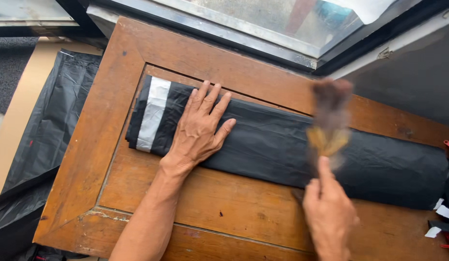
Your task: The person folds a black plastic sheet by hand on a wooden table, smoothing the surface and using a feather duster to clean it before placing it into a black bag.
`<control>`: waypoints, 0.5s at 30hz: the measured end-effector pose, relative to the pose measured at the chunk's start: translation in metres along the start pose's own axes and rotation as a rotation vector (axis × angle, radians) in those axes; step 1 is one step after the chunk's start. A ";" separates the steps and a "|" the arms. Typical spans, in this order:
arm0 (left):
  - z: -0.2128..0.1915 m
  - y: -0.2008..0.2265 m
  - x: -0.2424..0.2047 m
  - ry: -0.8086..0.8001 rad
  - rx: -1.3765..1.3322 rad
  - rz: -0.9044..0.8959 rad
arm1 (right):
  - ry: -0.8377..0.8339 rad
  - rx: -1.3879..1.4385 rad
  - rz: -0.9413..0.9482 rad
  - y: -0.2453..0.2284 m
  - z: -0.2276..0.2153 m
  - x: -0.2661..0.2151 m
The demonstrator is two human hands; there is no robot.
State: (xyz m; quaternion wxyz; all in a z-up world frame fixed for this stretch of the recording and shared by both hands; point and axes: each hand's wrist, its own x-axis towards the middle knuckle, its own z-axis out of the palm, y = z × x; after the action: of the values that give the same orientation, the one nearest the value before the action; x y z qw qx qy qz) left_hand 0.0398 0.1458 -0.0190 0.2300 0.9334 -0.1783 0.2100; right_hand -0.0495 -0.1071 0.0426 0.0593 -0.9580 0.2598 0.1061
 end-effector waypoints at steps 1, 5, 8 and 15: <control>-0.001 -0.002 0.000 0.000 0.001 0.000 | 0.000 0.001 -0.001 0.012 0.001 0.005; -0.007 -0.010 0.001 -0.035 -0.025 0.013 | 0.126 0.059 -0.007 0.048 0.012 0.020; -0.009 -0.004 0.001 -0.049 0.042 -0.040 | 0.160 0.133 -0.175 0.048 0.031 0.014; 0.028 0.078 0.022 -0.137 0.014 0.010 | 0.167 0.038 -0.650 -0.005 0.052 -0.033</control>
State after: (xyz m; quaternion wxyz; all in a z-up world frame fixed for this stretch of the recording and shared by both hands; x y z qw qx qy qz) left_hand 0.0332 0.0620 -0.0033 0.2094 0.9463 -0.1970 0.1479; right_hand -0.0834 -0.0780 0.0001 0.0864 -0.9948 -0.0535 -0.0022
